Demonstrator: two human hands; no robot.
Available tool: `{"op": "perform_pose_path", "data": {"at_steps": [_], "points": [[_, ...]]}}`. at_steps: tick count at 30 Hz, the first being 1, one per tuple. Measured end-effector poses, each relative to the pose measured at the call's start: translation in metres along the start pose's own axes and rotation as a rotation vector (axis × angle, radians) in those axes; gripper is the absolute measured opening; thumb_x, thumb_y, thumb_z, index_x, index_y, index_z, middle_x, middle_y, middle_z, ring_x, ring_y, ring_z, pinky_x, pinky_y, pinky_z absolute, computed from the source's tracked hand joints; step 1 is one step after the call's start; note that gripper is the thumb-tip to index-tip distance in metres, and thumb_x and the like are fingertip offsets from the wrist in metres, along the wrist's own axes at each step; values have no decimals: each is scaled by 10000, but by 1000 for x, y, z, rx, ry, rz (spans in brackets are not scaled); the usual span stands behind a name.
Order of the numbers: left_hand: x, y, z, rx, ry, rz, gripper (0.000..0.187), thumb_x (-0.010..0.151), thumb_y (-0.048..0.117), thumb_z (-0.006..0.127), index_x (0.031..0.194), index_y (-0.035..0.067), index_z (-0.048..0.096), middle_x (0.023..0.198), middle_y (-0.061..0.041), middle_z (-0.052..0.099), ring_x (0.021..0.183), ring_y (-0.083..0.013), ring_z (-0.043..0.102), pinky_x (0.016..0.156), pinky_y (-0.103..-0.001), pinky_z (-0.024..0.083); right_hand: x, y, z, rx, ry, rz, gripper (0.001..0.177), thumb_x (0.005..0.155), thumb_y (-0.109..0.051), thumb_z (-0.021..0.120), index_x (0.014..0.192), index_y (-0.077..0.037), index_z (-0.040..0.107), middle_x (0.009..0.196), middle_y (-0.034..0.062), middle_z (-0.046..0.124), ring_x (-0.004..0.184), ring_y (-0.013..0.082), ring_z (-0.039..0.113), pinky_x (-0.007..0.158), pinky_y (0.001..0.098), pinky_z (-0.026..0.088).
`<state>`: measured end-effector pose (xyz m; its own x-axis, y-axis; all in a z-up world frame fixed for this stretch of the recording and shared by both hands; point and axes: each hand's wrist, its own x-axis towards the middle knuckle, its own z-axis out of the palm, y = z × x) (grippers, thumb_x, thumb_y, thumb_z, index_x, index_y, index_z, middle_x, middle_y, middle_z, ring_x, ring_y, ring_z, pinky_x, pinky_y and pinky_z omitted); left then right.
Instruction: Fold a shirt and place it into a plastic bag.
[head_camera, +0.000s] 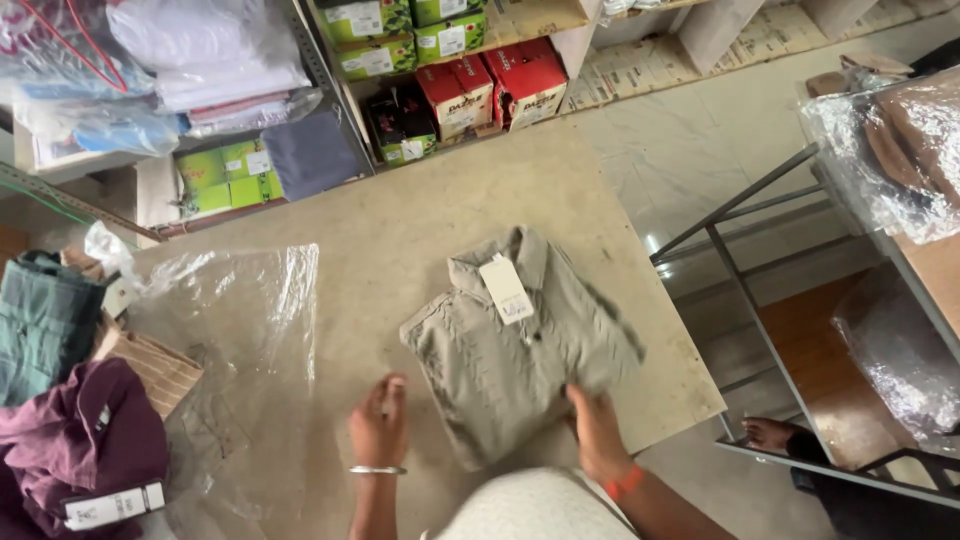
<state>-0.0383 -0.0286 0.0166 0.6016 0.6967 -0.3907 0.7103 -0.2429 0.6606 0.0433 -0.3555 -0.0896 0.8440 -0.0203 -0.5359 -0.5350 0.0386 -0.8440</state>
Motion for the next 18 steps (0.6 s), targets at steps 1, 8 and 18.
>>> {"op": "perform_pose_path", "data": {"at_steps": [1, 8, 18], "points": [[3, -1, 4, 4, 2, 7, 360, 1000, 379, 576, 1195, 170, 795, 1057, -100, 827, 840, -404, 724, 791, -492, 556, -14, -13, -8, 8, 1, -2, 545, 915, -341, 660, 1304, 30, 571, 1268, 152, 626, 1108, 208, 581, 946, 367, 479], [22, 27, 33, 161, -51, 253, 690, 925, 582, 582, 1406, 89, 555, 1152, -153, 736, 1024, -346, 729, 849, -454, 579, -40, -122, -44, -770, -587, -113, 409, 958, -419, 660, 1028, -28, 760, 919, 61, 769, 860, 144, 675, 808, 311, 555], [44, 81, 46, 329, -6, 202, 607, 881, 610, 640, 1132, 58, 618, 1055, -191, 720, 1008, -433, 676, 848, -542, 532, 85, -109, 31, -740, 56, -584, 730, 961, -417, 734, 1489, 7, 461, 1272, 206, 603, 1068, 320, 651, 918, 402, 532]]}}
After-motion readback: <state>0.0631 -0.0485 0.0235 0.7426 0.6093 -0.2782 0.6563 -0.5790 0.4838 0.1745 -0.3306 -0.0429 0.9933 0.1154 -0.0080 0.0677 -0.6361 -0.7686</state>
